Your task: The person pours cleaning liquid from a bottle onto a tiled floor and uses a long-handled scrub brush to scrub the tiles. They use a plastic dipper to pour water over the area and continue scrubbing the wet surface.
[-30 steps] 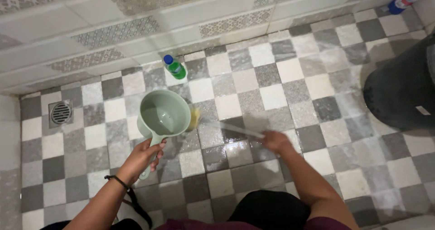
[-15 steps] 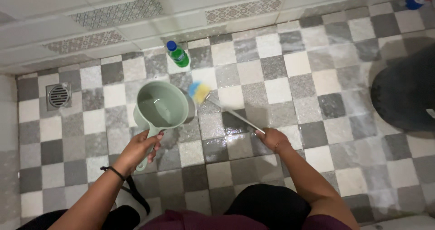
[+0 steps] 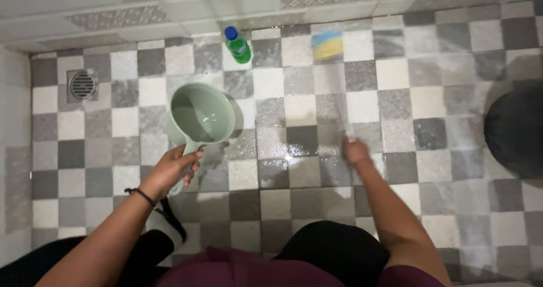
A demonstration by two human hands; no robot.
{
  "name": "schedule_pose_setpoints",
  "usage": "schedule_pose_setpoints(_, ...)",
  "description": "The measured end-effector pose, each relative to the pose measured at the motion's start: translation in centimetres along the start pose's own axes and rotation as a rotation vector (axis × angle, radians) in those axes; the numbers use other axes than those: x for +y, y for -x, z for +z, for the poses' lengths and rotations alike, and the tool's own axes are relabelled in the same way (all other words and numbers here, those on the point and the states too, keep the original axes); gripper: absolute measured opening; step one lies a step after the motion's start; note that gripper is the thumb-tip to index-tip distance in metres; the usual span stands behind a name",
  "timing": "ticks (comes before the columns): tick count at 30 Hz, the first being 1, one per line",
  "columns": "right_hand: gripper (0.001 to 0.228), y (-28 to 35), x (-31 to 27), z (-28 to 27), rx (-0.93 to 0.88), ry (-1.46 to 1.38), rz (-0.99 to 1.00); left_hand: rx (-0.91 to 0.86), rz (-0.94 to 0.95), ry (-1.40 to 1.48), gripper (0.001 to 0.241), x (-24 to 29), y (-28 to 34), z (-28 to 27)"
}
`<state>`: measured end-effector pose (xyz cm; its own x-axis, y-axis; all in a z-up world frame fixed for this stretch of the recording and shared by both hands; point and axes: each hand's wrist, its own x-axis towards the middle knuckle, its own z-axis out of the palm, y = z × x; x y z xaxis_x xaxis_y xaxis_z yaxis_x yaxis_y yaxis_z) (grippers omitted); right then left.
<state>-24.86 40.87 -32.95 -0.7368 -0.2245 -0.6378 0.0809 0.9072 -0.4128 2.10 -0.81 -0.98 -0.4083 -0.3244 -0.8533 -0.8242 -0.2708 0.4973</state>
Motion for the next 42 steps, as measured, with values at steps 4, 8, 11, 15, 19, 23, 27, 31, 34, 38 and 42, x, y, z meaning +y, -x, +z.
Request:
schedule_pose_setpoints(4,0.067,6.6,-5.3,1.3,-0.373,0.243,-0.106,-0.008,0.04,0.014,0.039,0.5,-0.1,0.4)
schedule_pose_setpoints(8,0.069,6.1,-3.0,-2.8,-0.232,0.325,-0.05,-0.032,0.038,-0.016,0.039,1.2,0.4,0.9)
schedule_pose_setpoints(11,0.076,4.8,3.7,-4.4,-0.073,0.111,0.172,-0.026,0.024,-0.067,0.042,1.3,0.6,1.0)
schedule_pose_setpoints(15,0.078,5.5,7.0,-2.2,0.171,-0.046,0.251,-0.094,0.04,-0.08,0.044,1.4,0.2,1.1)
schedule_pose_setpoints(19,0.066,12.5,4.3,-0.5,-0.205,-0.005,0.245,-0.09,0.013,-0.098,0.045,1.8,-0.2,1.6)
schedule_pose_setpoints(23,0.063,18.3,4.2,-0.9,-0.193,0.17,0.056,-0.139,0.049,-0.116,0.046,2.9,-0.5,1.7)
schedule_pose_setpoints(27,0.071,21.8,12.9,0.9,0.267,-0.011,0.372,-0.145,0.048,-0.126,0.046,3.4,-1.0,1.9)
schedule_pose_setpoints(31,0.071,21.2,16.6,2.2,0.457,-0.435,0.776,-0.147,0.031,-0.118,0.044,3.2,-1.7,2.0)
schedule_pose_setpoints(34,0.068,17.1,13.9,1.6,0.427,-0.324,0.41,-0.149,0.002,-0.118,0.044,2.8,-2.7,2.4)
schedule_pose_setpoints(38,0.062,14.0,5.4,1.9,-0.101,-0.101,0.242,-0.15,-0.024,-0.121,0.044,2.9,-2.7,3.0)
schedule_pose_setpoints(42,0.066,11.2,2.3,-1.7,-0.224,0.21,0.117,-0.138,-0.009,-0.099,0.043,3.7,-1.7,3.4)
